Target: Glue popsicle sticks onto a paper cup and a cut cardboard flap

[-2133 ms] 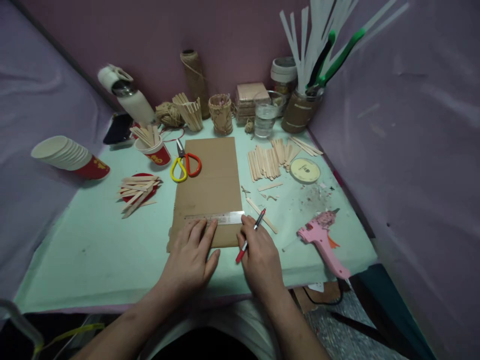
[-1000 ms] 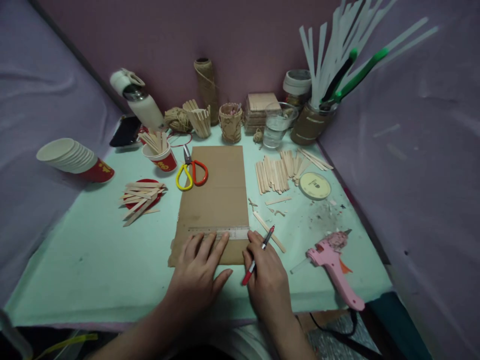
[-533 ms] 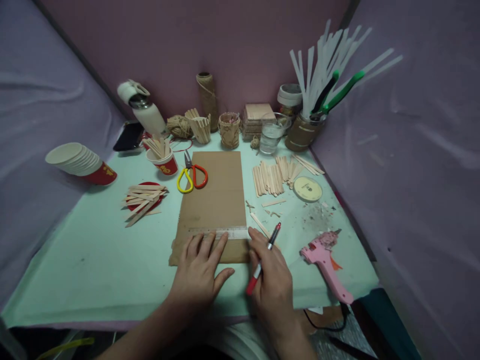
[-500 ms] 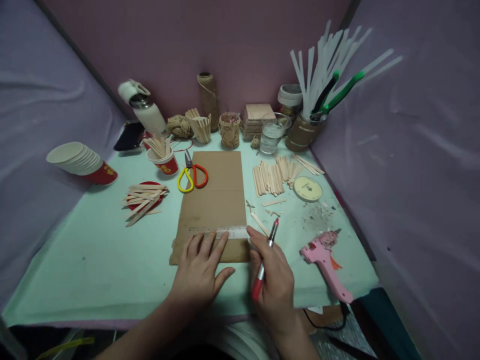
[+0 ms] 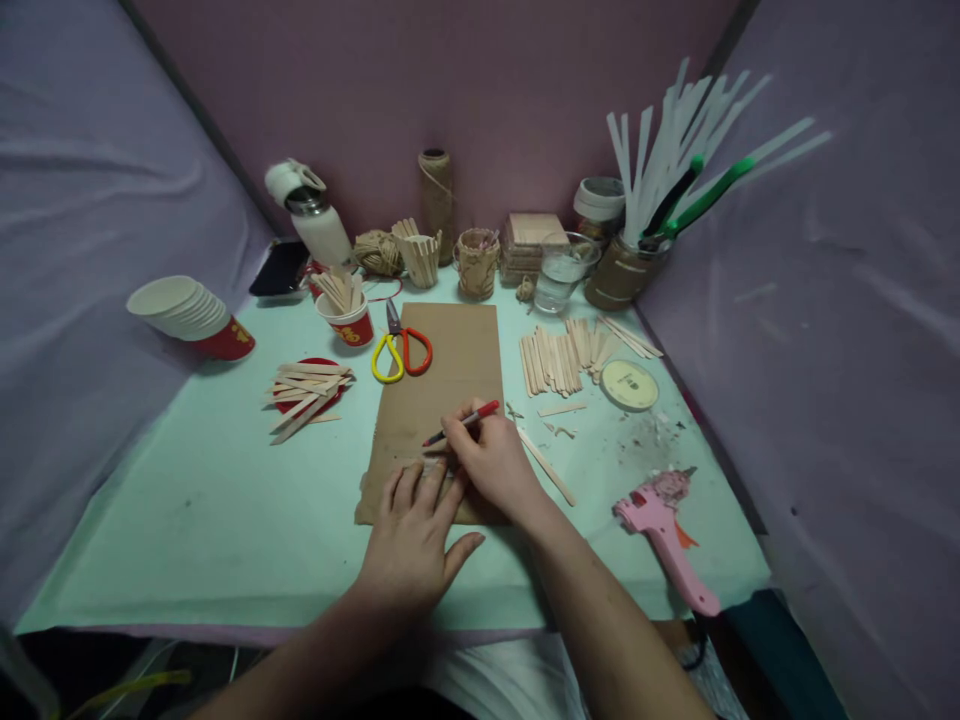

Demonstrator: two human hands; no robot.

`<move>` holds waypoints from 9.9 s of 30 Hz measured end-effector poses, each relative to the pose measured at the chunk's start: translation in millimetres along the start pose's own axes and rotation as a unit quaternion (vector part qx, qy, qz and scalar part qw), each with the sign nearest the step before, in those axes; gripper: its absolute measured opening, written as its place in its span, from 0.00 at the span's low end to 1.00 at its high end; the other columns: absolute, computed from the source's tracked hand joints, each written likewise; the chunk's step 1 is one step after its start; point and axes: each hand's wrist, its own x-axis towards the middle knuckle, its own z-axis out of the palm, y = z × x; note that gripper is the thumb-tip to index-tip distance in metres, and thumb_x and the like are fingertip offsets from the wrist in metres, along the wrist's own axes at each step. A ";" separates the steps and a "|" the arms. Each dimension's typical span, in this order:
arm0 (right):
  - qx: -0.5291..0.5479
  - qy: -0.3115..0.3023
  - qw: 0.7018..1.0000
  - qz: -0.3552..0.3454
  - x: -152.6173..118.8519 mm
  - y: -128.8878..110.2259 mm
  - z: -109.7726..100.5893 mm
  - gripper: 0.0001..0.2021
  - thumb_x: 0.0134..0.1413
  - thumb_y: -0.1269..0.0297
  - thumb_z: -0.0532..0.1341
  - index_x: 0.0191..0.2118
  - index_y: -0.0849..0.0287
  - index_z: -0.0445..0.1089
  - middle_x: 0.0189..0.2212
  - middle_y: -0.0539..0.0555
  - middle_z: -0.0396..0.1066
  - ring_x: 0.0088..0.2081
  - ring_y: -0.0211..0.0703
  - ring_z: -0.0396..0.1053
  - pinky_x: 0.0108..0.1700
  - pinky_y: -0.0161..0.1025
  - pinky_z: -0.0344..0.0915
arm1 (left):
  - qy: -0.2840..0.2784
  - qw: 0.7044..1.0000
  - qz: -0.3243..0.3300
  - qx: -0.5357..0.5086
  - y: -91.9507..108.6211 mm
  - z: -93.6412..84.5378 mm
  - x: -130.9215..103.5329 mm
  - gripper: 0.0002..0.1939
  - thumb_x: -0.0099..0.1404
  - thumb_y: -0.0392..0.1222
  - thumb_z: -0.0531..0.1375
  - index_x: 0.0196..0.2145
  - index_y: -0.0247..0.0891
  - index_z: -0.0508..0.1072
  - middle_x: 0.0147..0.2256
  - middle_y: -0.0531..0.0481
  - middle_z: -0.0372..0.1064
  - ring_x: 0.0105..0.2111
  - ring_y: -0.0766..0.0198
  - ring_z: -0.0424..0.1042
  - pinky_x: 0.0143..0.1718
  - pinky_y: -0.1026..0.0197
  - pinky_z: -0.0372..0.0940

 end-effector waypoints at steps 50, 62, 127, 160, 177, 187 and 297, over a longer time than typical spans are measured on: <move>-0.111 0.031 0.993 0.011 -10.3 9.1 -23.2 0.10 0.58 0.59 0.57 0.28 0.56 0.64 0.20 0.49 0.72 0.23 0.40 0.70 0.30 0.35 0.62 | -0.004 1.000 -0.004 0.002 -0.1 -0.9 1.2 0.33 0.64 0.63 0.53 0.61 0.43 0.65 0.57 0.44 0.67 0.55 0.44 0.62 0.59 0.40 0.52; -0.184 0.113 0.976 0.036 -32.0 19.2 -64.2 0.13 0.56 0.52 0.56 0.27 0.56 0.64 0.21 0.51 0.73 0.22 0.42 0.69 0.28 0.36 0.59 | -0.017 1.000 -0.012 -0.005 0.4 0.3 1.7 0.34 0.64 0.63 0.53 0.62 0.44 0.63 0.56 0.44 0.67 0.56 0.43 0.61 0.59 0.40 0.51; -0.323 0.257 0.899 -0.147 -126.1 35.5 -63.7 0.11 0.58 0.57 0.61 0.44 0.56 0.66 0.38 0.55 0.73 0.40 0.48 0.70 0.42 0.42 0.64 | 0.131 0.956 -0.049 -0.257 -71.9 -29.4 -37.5 0.13 0.67 0.40 0.57 0.48 0.38 0.71 0.45 0.43 0.70 0.48 0.56 0.68 0.52 0.49 0.64; -0.526 0.159 0.831 0.080 -62.2 13.4 -53.1 0.05 0.56 0.72 0.57 0.39 0.58 0.64 0.28 0.58 0.73 0.29 0.49 0.68 0.27 0.39 0.42 | 0.005 0.743 -0.293 -0.601 -88.7 -46.9 -11.2 0.22 0.57 0.50 0.64 0.48 0.42 0.71 0.53 0.44 0.69 0.56 0.54 0.65 0.58 0.49 0.59; -0.402 -0.124 0.894 -0.157 -56.2 -6.0 -32.2 0.10 0.50 0.80 0.52 0.31 0.56 0.59 0.27 0.48 0.64 0.28 0.38 0.59 0.30 0.33 0.49 | 0.098 0.965 0.019 -0.244 -66.6 -15.3 -15.0 0.11 0.67 0.34 0.55 0.45 0.36 0.72 0.46 0.43 0.70 0.48 0.56 0.67 0.51 0.50 0.64; -0.344 -0.011 0.905 -0.249 -75.2 30.4 -20.7 0.12 0.59 0.76 0.55 0.47 0.57 0.67 0.38 0.56 0.73 0.42 0.47 0.69 0.43 0.43 0.66 | 0.065 0.985 0.069 -0.142 -41.5 -15.0 -28.6 0.15 0.68 0.40 0.55 0.50 0.34 0.71 0.48 0.40 0.70 0.48 0.52 0.65 0.48 0.49 0.63; -0.294 0.197 0.933 -0.062 -67.8 37.4 -2.6 0.06 0.52 0.62 0.55 0.35 0.56 0.58 0.31 0.55 0.69 0.32 0.46 0.66 0.33 0.39 0.58 | 0.003 0.540 -0.421 -0.728 -82.7 -65.9 -1.5 0.20 0.56 0.36 0.64 0.47 0.37 0.69 0.50 0.41 0.68 0.46 0.61 0.71 0.37 0.65 0.66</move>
